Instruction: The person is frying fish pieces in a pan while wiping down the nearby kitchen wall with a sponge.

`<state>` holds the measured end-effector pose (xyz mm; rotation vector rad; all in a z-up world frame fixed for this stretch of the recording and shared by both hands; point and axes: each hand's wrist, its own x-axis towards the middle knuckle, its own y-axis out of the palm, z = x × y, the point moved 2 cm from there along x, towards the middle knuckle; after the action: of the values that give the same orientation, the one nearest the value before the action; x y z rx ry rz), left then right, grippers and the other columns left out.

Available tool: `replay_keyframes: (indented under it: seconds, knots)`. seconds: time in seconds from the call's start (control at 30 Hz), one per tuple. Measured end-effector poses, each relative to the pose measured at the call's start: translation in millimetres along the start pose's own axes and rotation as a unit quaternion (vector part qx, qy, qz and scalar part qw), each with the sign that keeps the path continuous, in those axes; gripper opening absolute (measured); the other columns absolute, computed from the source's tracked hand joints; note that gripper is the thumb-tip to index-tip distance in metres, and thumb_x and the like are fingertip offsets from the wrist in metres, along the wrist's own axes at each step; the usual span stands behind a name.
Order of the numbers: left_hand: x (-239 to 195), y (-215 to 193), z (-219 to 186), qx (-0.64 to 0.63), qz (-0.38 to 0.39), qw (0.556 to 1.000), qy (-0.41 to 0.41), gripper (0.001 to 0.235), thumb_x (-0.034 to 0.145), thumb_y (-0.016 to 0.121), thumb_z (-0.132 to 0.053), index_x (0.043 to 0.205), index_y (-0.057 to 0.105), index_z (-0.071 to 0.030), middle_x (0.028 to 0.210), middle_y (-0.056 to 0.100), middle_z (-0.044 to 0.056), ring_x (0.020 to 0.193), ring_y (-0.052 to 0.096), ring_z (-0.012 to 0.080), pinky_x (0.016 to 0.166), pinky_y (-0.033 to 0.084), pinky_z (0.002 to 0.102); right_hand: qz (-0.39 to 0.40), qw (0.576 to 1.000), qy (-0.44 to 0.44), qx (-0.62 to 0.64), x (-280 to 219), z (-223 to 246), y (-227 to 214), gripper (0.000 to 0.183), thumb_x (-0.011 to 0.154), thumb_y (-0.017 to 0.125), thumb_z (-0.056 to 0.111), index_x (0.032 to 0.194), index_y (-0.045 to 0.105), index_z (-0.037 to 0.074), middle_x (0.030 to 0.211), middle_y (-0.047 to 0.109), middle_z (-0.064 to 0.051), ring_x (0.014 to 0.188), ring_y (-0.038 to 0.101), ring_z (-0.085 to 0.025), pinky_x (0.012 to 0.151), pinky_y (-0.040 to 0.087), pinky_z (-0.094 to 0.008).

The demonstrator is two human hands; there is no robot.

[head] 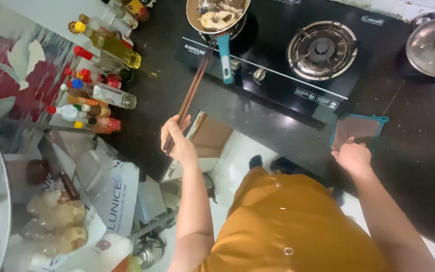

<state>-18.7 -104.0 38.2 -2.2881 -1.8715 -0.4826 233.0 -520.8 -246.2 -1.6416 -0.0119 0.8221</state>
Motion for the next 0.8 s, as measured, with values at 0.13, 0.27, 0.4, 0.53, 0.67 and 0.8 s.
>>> replay_keyframes:
  seconds: [0.13, 0.27, 0.4, 0.53, 0.67, 0.8]
  knots:
    - [-10.2, -3.5, -13.4, 0.011, -0.008, 1.000, 0.028, 0.033, 0.110, 0.052, -0.021, 0.108, 0.064, 0.010, 0.103, 0.071, 0.021, 0.091, 0.078, 0.0306, 0.087, 0.065, 0.040, -0.013, 1.000, -0.007, -0.003, -0.7, -0.6, -12.0, 0.091, 0.092, 0.067, 0.053, 0.149, 0.046, -0.015, 0.115, 0.076, -0.022, 0.113, 0.070, -0.042, 0.092, 0.059, -0.044]
    - [-21.6, -4.7, -24.3, 0.019, -0.024, 0.999, 0.020, 0.034, 0.109, 0.052, -0.021, 0.108, 0.065, 0.010, 0.104, 0.070, 0.021, 0.090, 0.077, 0.0305, 0.086, 0.065, 0.040, 0.040, 0.999, -0.016, -0.007, 0.1, -2.0, -22.0, 0.084, 0.094, 0.066, 0.052, 0.145, 0.051, -0.012, 0.125, 0.072, -0.022, 0.112, 0.073, -0.037, 0.091, 0.060, -0.044]
    - [-24.8, -10.2, -26.8, 0.015, -0.029, 0.999, 0.030, 0.034, 0.110, 0.052, -0.022, 0.109, 0.064, 0.010, 0.103, 0.071, 0.021, 0.091, 0.077, 0.0304, 0.087, 0.065, 0.040, 0.066, 0.997, -0.033, -0.019, 4.8, -6.9, -21.1, 0.073, 0.095, 0.065, 0.053, 0.137, 0.062, -0.005, 0.139, 0.065, -0.020, 0.114, 0.072, -0.034, 0.092, 0.059, -0.044]
    - [-25.9, -12.3, -20.4, 0.015, -0.038, 0.999, 0.032, 0.034, 0.110, 0.052, -0.022, 0.111, 0.064, 0.010, 0.103, 0.071, 0.021, 0.092, 0.077, 0.0305, 0.087, 0.065, 0.040, 0.059, 0.997, -0.041, -0.021, 7.2, -8.7, -22.3, 0.069, 0.094, 0.064, 0.054, 0.135, 0.065, -0.002, 0.139, 0.067, -0.017, 0.116, 0.072, -0.034, 0.094, 0.059, -0.044]
    - [-25.2, -7.9, -12.1, -0.014, -0.040, 0.999, 0.019, 0.032, 0.109, 0.054, -0.021, 0.110, 0.064, 0.009, 0.106, 0.071, 0.021, 0.091, 0.077, 0.0311, 0.085, 0.065, 0.040, 0.078, 0.996, -0.030, -0.013, 6.3, -10.8, -30.7, 0.071, 0.095, 0.063, 0.055, 0.136, 0.064, -0.003, 0.128, 0.073, -0.017, 0.114, 0.073, -0.034, 0.095, 0.059, -0.044]
    - [-19.3, -2.1, -1.4, -0.032, -0.045, 0.998, 0.005, 0.031, 0.109, 0.055, -0.021, 0.110, 0.063, 0.008, 0.107, 0.070, 0.020, 0.091, 0.077, 0.0313, 0.085, 0.066, 0.039, 0.063, 0.997, -0.036, 0.001, 3.7, -12.6, -34.6, 0.074, 0.095, 0.062, 0.057, 0.136, 0.062, -0.004, 0.119, 0.077, -0.020, 0.111, 0.074, -0.035, 0.094, 0.059, -0.044]
